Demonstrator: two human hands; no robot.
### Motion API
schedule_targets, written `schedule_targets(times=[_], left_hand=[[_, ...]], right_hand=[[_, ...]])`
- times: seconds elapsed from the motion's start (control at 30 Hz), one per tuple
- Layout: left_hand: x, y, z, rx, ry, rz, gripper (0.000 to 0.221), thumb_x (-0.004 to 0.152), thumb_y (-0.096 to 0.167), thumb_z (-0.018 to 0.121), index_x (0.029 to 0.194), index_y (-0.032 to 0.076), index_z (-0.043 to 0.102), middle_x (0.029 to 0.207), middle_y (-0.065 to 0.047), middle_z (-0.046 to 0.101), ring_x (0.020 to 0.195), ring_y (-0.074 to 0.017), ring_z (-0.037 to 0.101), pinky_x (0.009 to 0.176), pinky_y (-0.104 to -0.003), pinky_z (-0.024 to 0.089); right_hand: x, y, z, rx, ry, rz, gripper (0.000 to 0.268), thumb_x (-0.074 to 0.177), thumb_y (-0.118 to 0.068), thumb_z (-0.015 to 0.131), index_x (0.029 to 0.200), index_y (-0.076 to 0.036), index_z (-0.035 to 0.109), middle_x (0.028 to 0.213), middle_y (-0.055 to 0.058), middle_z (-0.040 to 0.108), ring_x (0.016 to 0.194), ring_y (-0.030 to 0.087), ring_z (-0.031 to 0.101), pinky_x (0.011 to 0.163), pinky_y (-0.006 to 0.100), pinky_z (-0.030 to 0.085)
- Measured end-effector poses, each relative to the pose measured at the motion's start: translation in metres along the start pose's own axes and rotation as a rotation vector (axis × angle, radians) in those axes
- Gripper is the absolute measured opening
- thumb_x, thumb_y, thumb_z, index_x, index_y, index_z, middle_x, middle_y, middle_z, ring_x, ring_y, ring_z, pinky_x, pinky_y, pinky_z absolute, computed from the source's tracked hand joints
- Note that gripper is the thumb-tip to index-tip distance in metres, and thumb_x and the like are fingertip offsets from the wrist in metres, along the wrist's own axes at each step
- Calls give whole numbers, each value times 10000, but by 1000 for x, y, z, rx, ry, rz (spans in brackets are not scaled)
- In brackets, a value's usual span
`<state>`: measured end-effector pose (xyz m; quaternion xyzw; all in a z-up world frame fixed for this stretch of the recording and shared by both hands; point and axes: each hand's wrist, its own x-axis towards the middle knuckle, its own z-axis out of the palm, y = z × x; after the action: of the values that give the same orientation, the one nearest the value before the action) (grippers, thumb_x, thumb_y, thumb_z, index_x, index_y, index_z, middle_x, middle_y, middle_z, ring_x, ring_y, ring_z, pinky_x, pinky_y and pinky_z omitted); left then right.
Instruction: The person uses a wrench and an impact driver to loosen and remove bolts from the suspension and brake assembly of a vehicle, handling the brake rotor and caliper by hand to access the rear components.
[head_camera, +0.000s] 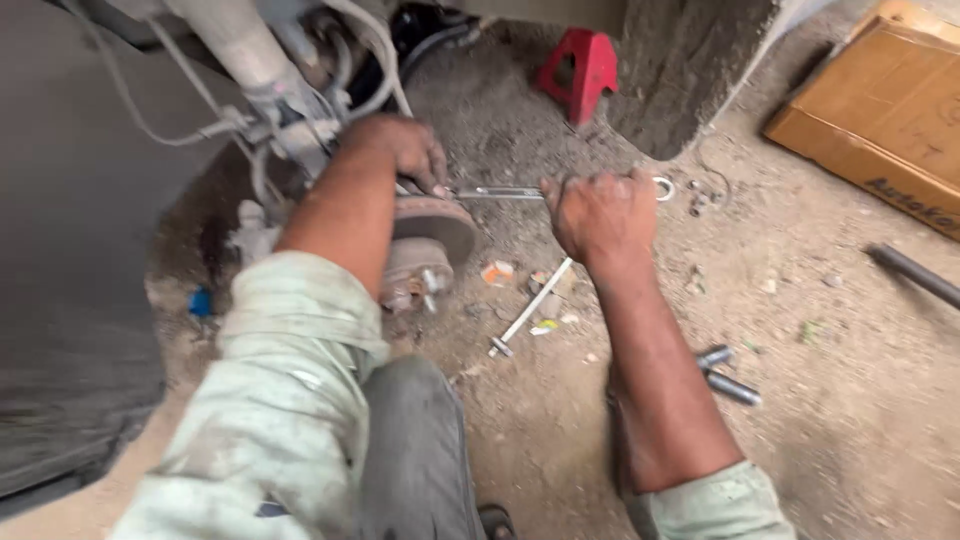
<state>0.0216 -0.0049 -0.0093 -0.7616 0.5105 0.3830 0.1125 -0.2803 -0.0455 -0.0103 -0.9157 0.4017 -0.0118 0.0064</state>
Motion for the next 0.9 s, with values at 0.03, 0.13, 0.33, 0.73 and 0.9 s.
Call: schedule_targets(times=[0.03,0.13,0.33,0.73,0.9], left_hand=[[6,-3,-10,-67,-13,23,259,813,207,855,1067,168,822,1090,-37,801,995,-188,706,828,-395,564],[14,-4,4,-275,-31,23,222,802,106,852,1021,127,820,1025,-53,808,886,-155,719,736,-308,583],[4,2,2,-399,-9,26,198,814,13,796,993,96,819,1090,27,769,866,-114,740,735,-235,631],[-29,26,5,-471,114,-142,166,826,-5,793,978,43,746,1000,-72,781,825,-148,742,698,-282,602],[-28,27,4,-424,49,-201,140,831,39,819,954,51,754,976,-80,777,807,-130,725,689,-255,604]], right_hand=[[5,0,-4,-13,-3,-13,690,1075,-584,276,967,-147,799,984,182,751,966,327,715,1037,516,393],[18,-4,-25,-17,-158,-28,723,1062,-601,254,947,-144,803,984,182,746,984,315,711,1095,540,367],[34,11,-50,10,-356,-41,811,1039,-670,198,865,-118,766,921,173,721,859,289,726,759,488,554],[132,21,-36,-213,-193,-418,820,1028,-681,180,752,-154,743,793,156,709,789,283,719,810,517,535],[182,21,-10,-170,-142,-596,827,1027,-742,212,826,-130,732,844,195,725,882,369,715,844,543,545]])
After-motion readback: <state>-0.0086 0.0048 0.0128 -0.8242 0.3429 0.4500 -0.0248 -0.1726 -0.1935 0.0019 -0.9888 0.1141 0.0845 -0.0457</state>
